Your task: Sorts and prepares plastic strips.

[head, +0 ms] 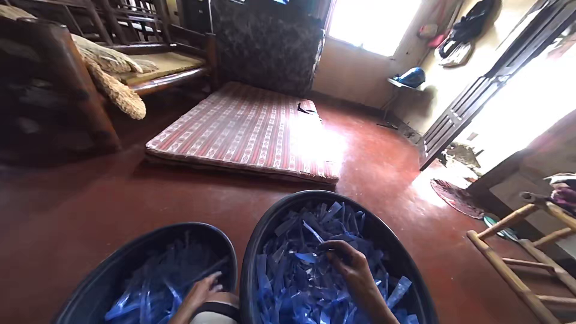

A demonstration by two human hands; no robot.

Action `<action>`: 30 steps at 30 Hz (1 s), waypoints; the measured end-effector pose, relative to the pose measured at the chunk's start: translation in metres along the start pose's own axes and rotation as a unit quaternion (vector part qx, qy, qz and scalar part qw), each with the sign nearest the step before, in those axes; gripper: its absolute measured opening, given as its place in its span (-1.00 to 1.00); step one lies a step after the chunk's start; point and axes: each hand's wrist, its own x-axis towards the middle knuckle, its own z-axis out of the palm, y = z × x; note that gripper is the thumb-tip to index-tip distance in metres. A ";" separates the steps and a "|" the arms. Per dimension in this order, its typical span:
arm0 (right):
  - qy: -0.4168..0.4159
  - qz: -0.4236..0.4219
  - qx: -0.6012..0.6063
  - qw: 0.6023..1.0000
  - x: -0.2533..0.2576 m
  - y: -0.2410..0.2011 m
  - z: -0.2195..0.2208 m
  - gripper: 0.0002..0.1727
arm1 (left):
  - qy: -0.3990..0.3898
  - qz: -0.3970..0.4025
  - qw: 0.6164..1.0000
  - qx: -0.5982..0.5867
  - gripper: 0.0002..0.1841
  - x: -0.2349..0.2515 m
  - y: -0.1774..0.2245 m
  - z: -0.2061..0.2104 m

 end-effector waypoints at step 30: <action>0.174 -0.171 -0.144 0.959 -0.017 -0.012 -0.004 -0.76 | 0.032 0.346 0.916 -0.201 -0.81 -0.118 0.332 -0.019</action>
